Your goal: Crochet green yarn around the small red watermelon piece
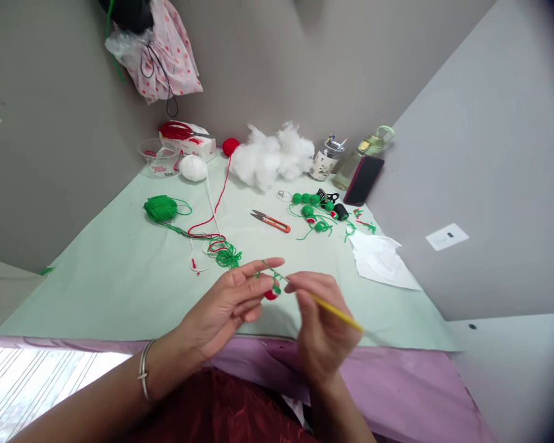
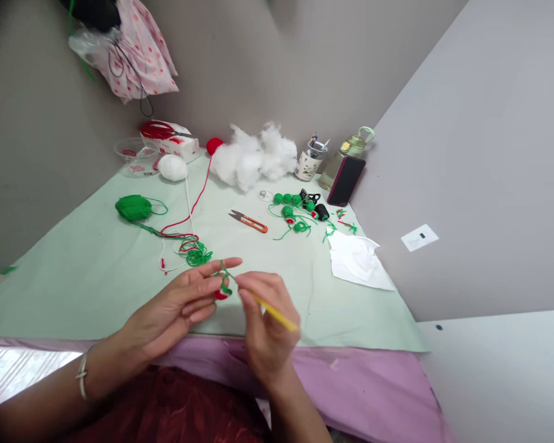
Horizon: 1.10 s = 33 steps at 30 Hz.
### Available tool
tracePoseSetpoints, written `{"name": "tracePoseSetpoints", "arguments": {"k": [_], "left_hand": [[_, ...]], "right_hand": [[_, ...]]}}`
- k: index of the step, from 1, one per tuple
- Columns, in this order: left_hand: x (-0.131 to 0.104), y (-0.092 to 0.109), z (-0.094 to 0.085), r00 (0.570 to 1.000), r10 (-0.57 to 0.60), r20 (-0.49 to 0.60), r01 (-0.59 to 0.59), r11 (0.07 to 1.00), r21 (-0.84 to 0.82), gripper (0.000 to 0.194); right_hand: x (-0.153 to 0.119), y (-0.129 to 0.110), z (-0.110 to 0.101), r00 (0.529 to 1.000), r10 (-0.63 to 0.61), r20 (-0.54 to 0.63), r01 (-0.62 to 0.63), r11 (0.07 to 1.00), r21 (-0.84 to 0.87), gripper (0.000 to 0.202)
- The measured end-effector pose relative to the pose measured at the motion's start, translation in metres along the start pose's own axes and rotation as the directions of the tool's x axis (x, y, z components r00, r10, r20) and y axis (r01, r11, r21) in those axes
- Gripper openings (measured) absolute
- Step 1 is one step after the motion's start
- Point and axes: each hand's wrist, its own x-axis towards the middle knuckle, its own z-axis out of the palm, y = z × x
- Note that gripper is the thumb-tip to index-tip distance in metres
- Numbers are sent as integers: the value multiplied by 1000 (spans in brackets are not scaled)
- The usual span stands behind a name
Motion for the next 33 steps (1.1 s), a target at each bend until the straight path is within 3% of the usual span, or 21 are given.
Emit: {"name": "tracePoseSetpoints", "arguments": {"k": [2,4,6,9,11,14,17,22,25,27,28,30,33], "left_hand": [[0,0,0,997,73,-33,-72,997,29,31],[0,-3,2,977,201,-71,-193,976,102,39],[0,-6,4,963,258,-74,-245,958,145,49],[-1,-7,3,993,113,-17,-112,991,74,46],[-2,-3,0,1000,26,6,-26,999,22,38],[-3,0,-2,997,75,-16,-74,996,51,35],[-3,-2,0,989,145,-5,-143,979,143,39],[-3,-5,5,980,190,-59,-177,968,177,33],[-1,-4,5,982,162,-95,-152,983,102,35],[0,-2,3,993,85,-80,-82,996,39,38],[1,-1,1,997,41,-67,-41,999,14,38],[1,1,0,998,3,-59,-3,1000,-2,35],[0,-1,2,983,140,-117,-131,988,82,38]], "right_hand": [[4,0,-1,984,176,-4,-173,972,162,22],[4,1,1,976,215,43,-219,954,205,22],[0,2,5,993,93,66,-98,992,81,22],[-5,4,8,990,-140,16,141,984,-108,32],[-3,4,5,999,-41,-30,40,999,-32,28],[5,3,-1,975,220,-12,-209,944,256,21],[10,0,0,966,242,88,-257,902,348,19],[2,0,8,986,106,126,-125,981,146,25],[-6,3,8,988,-88,127,103,988,-112,34],[-7,4,5,978,-164,129,185,967,-175,37],[-6,4,4,984,-138,112,154,977,-147,34],[0,3,1,999,21,50,-21,1000,-9,24],[6,1,2,971,232,50,-238,951,198,20]]}}
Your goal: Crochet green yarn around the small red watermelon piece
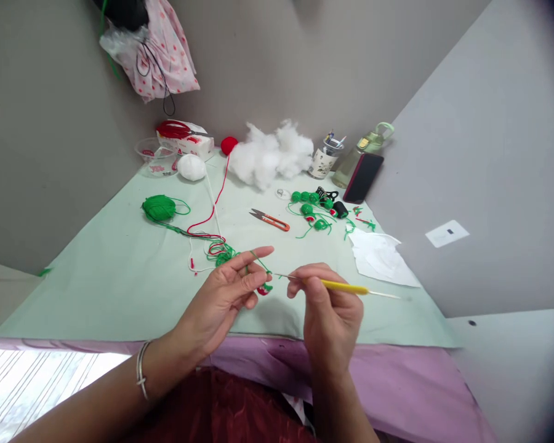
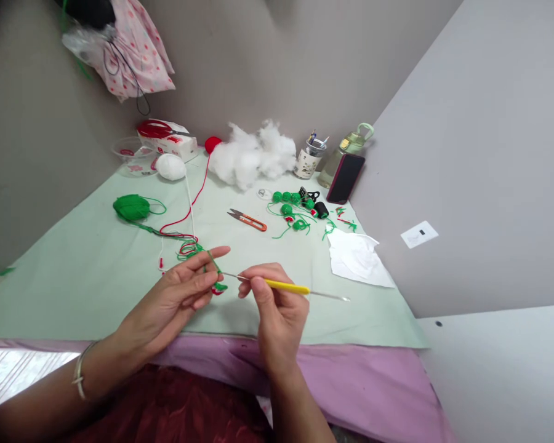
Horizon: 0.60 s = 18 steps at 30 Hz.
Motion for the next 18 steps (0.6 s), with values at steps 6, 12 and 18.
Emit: {"name": "tracePoseSetpoints", "arguments": {"k": [6,12,18], "left_hand": [[-2,-6,2,999,-3,51,2,1000,18,47],[-1,0,-4,999,-32,30,32,999,6,31],[-2,-5,-1,998,40,58,-48,989,143,34]], "right_hand": [[-8,9,9,923,-382,42,372,860,-349,28],[0,5,-1,999,20,-42,-17,996,83,20],[3,-1,7,999,4,52,-7,998,58,17]]}}
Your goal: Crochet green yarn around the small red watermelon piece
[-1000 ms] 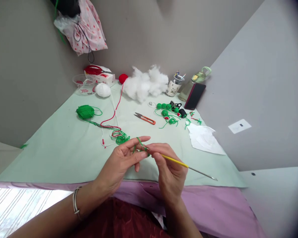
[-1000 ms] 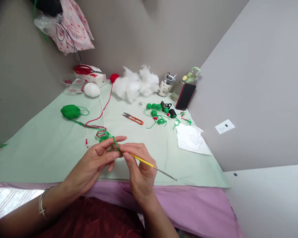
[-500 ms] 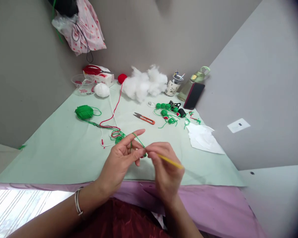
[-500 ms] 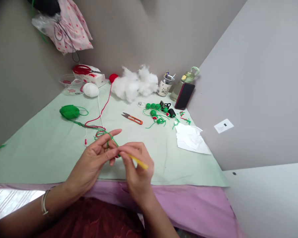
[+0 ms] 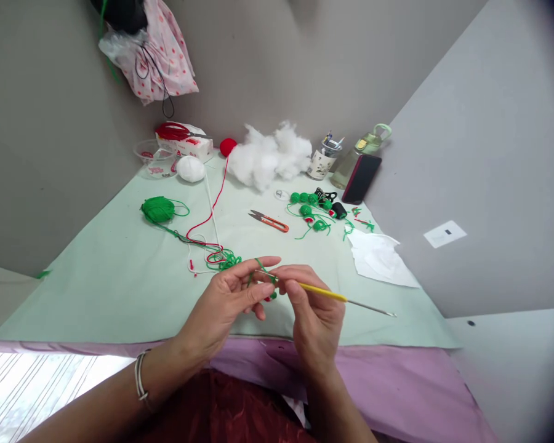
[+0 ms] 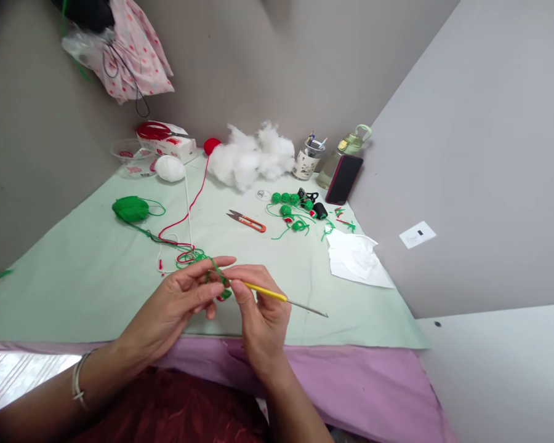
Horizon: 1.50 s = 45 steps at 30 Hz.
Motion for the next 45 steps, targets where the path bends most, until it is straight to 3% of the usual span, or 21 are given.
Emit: {"name": "tracePoseSetpoints", "arguments": {"k": [4,8,11,14,16,20,27,30,35,37,40,42,45], "left_hand": [[3,0,2,999,-34,-21,32,996,-85,37],[5,0,-1,993,-121,14,121,970,-211,38],[5,3,-7,982,-184,39,188,954,-235,30],[4,6,-10,992,-129,14,129,978,-164,24],[2,7,-9,998,-64,31,66,995,-72,24],[0,6,-7,998,45,34,-48,992,113,30],[1,16,-13,989,145,3,-133,904,407,30],[2,15,-15,992,102,72,-121,923,366,33],[2,6,-14,993,-34,111,11,979,203,36],[1,5,-12,993,-67,101,53,990,132,35],[2,7,-11,994,-105,41,102,993,56,36],[2,9,-10,994,-113,-11,113,993,31,38],[3,11,-9,996,-50,-79,53,998,36,38]], "right_hand": [[-7,4,2,986,-162,31,165,964,-208,24],[-14,11,0,919,-378,117,389,814,-431,38],[-11,8,-6,963,-267,26,262,917,-301,29],[-4,1,-9,996,-34,-87,31,999,-37,19],[0,-1,-8,997,51,-56,-45,994,100,19],[1,-1,0,999,25,40,-29,995,98,14],[4,2,0,999,-6,51,1,996,85,18],[3,4,0,997,-77,9,77,996,-36,20],[1,7,3,967,-245,-63,227,951,-211,27],[3,7,3,978,-200,-55,185,962,-201,23],[8,6,-2,997,7,-76,-12,998,-65,17],[10,5,-6,982,129,-140,-121,990,65,18],[7,1,-10,971,152,-183,-123,980,159,19]]}}
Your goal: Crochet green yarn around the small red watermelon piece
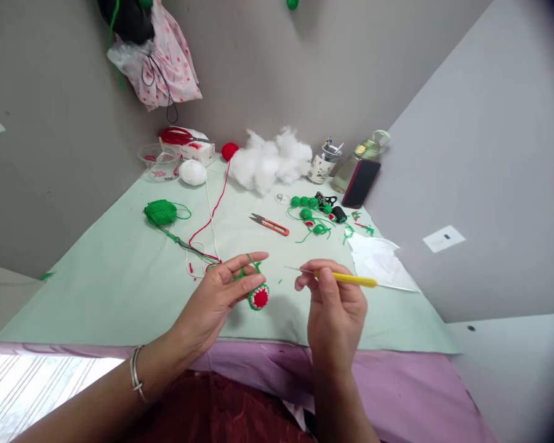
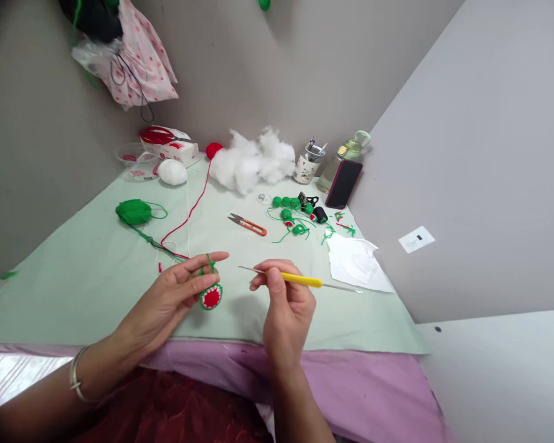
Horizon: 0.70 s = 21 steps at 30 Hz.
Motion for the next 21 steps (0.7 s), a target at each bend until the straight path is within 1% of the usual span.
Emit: {"name": "tracePoseSetpoints", "arguments": {"k": [1,4,7,10,15,17,21], "left_hand": [[0,0,1,999,34,-18,-34,999,9,37],[0,-2,1,991,121,-53,-119,992,52,34],[-1,-2,1,987,147,-62,-144,988,57,33],[-1,-3,0,988,142,-68,-139,989,44,33],[0,-2,0,984,151,-91,-147,988,43,35],[-1,-2,0,985,147,-95,-145,989,26,34],[-2,-1,1,988,128,-89,-129,992,-10,32]], "right_hand": [[-3,-2,-1,999,-31,26,31,1000,-2,18],[-13,-8,-2,978,-121,171,132,990,-56,19],[-20,-12,-2,952,-148,267,187,974,-129,19],[-22,-11,-4,936,-183,300,243,954,-177,21],[-26,-10,-7,880,-293,373,404,875,-266,29],[-27,-11,-8,871,-310,382,429,857,-284,30],[-30,-11,-9,872,-324,366,437,852,-288,28]]}}
